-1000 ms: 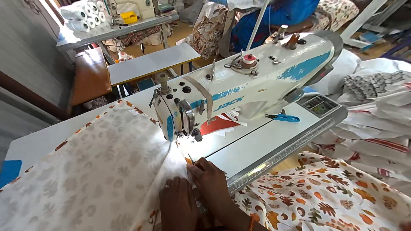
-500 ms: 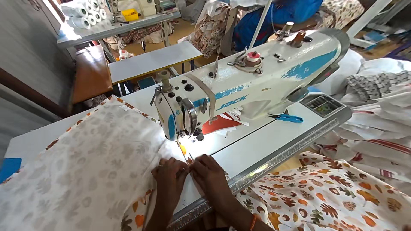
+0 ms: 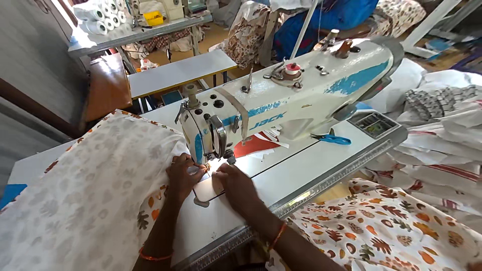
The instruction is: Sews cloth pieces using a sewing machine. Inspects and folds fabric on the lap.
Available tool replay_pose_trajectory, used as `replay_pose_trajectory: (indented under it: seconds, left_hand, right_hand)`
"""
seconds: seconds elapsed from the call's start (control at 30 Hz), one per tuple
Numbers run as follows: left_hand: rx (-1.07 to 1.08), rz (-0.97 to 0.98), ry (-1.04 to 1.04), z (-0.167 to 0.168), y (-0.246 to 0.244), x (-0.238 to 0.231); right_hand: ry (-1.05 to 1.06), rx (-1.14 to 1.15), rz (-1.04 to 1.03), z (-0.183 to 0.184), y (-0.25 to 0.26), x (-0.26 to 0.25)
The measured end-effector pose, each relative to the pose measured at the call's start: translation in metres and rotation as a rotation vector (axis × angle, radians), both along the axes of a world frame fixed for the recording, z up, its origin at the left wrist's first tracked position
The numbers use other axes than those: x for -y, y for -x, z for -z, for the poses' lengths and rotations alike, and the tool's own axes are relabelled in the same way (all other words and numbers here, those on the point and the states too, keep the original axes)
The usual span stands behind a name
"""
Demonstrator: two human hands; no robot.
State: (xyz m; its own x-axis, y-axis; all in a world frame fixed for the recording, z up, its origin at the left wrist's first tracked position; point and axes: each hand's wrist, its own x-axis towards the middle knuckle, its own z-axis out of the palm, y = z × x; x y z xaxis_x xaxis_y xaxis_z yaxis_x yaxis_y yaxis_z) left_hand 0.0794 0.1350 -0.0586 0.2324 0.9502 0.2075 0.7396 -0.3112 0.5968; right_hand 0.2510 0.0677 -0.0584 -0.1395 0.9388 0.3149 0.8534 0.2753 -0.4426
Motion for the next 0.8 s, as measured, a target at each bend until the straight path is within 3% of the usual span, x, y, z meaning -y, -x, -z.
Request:
replay_pose_trajectory:
  seconds: [0.07, 0.13, 0.2, 0.27, 0.43, 0.53, 0.63, 0.7, 0.8]
  left_hand:
    - [0.006, 0.017, -0.010, 0.000, 0.002, -0.005]
    - [0.022, 0.003, -0.021, -0.001, 0.000, -0.006]
    - [0.009, -0.020, -0.021, -0.001, -0.001, -0.007]
    - [-0.002, -0.025, -0.027, -0.001, -0.001, -0.006]
    - [0.018, 0.020, -0.074, 0.004, 0.000, -0.006]
    - [-0.049, -0.013, 0.036, -0.010, 0.006, -0.003]
    - [-0.235, -0.390, 0.180, -0.034, 0.026, -0.005]
    - [-0.296, -0.530, 0.361, -0.026, 0.035, -0.028]
    - [-0.313, -0.270, 0.263, -0.031, 0.030, -0.047]
  right_hand:
    - [0.063, 0.015, 0.112, -0.018, -0.045, -0.002]
    - [-0.114, 0.050, 0.317, -0.022, -0.108, -0.004]
    - [-0.205, 0.042, 0.489, -0.010, -0.166, -0.011]
    - [-0.241, 0.057, 0.555, 0.016, -0.192, -0.016]
    - [-0.301, 0.067, 0.537, 0.029, -0.194, -0.016]
    - [-0.279, 0.099, 0.556, 0.031, -0.194, -0.015]
    - [-0.295, 0.105, 0.562, 0.029, -0.196, -0.016]
    - [-0.358, 0.114, 0.590, 0.029, -0.195, -0.021]
    - [-0.415, 0.079, 0.563, 0.029, -0.197, -0.025]
